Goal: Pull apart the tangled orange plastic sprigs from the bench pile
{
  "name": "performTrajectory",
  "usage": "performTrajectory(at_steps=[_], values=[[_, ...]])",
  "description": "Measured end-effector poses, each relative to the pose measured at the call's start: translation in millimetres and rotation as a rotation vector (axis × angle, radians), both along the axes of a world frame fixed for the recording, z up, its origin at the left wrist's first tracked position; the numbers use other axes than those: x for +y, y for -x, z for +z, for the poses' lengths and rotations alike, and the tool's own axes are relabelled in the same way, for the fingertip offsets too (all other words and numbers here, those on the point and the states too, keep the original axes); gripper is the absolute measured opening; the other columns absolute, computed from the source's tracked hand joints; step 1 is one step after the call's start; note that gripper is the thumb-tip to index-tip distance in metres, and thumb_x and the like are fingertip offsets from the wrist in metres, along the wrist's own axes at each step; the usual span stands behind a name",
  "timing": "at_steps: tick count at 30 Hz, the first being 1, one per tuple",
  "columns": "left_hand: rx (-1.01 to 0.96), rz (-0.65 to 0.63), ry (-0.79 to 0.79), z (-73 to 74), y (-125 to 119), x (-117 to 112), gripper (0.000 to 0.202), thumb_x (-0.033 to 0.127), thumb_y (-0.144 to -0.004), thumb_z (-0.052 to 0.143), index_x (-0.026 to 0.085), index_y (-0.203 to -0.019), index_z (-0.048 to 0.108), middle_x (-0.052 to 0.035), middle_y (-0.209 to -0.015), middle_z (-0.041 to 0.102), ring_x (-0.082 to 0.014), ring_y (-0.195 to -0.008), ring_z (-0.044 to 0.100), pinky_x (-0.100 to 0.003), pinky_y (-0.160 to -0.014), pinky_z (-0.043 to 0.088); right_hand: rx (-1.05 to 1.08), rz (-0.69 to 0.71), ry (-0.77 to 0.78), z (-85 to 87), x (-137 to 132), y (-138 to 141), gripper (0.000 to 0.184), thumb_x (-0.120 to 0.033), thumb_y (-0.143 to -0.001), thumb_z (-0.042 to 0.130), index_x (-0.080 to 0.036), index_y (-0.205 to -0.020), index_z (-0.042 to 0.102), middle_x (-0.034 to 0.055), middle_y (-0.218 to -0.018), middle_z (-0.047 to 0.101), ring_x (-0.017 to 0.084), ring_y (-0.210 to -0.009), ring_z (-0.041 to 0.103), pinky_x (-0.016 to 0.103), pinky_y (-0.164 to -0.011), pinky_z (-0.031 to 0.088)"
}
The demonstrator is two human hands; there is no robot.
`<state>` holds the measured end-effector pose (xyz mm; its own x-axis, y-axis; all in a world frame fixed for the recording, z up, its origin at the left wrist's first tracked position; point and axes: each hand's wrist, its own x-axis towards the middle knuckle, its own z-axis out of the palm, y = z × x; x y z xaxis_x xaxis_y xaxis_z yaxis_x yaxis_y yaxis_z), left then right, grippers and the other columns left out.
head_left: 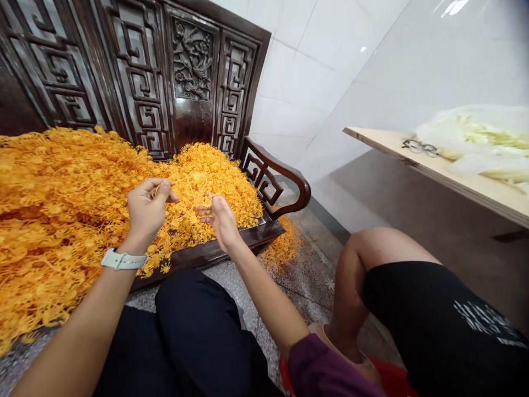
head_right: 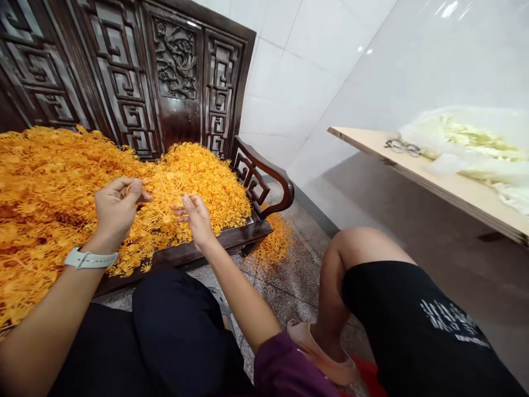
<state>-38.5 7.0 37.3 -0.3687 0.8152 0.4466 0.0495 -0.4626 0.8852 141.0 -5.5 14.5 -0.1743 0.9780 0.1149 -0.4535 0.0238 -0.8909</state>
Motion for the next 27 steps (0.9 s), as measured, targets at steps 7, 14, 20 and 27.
performTrajectory(at_steps=[7, 14, 20, 27], values=[[-0.219, 0.071, 0.133, -3.7, -17.1, 3.6, 0.02, 0.032, -0.079, 0.08, 0.016, -0.078, 0.069, -0.0028, -0.066, 0.066, -0.015, -0.06, 0.065, -0.025, -0.06, 0.058, -0.177, -0.108, -0.158, -13.7, -35.1, -2.9, 0.036, -0.052, -0.087, 0.077, -0.02, -0.088, 0.061, -0.0037, -0.07, 0.056, 0.01, -0.062, 0.05, 0.024, -0.062, 0.041], [-0.401, 0.047, 0.181, -4.7, -12.9, 15.5, 0.01, 0.021, -0.075, 0.075, 0.014, -0.073, 0.067, -0.0031, -0.068, 0.064, -0.0129, -0.056, 0.061, -0.022, -0.054, 0.054, -0.315, 0.049, -0.25, -22.5, -111.3, -11.8, 0.025, -0.039, -0.099, 0.067, -0.018, -0.087, 0.061, -0.0021, -0.072, 0.055, 0.01, -0.063, 0.05, 0.024, -0.06, 0.039], [-0.48, 0.024, 0.255, 4.8, -20.5, 8.0, 0.009, 0.012, -0.069, 0.075, 0.013, -0.071, 0.066, -0.0042, -0.072, 0.066, -0.0142, -0.057, 0.062, -0.025, -0.054, 0.057, -0.408, 0.102, -0.401, -2.7, -125.3, -40.5, 0.017, -0.029, -0.1, 0.067, -0.018, -0.087, 0.065, -0.0006, -0.075, 0.058, 0.011, -0.067, 0.054, 0.025, -0.064, 0.042], [-0.548, -0.025, 0.27, 0.4, -27.8, 7.2, 0.011, 0.009, -0.067, 0.073, 0.013, -0.069, 0.062, -0.0034, -0.075, 0.065, -0.012, -0.057, 0.061, -0.022, -0.053, 0.052, -0.456, 0.155, -0.567, 4.1, -142.7, -53.6, 0.012, -0.018, -0.099, 0.062, -0.019, -0.087, 0.065, 0.0026, -0.076, 0.066, 0.013, -0.071, 0.059, 0.027, -0.068, 0.046]])
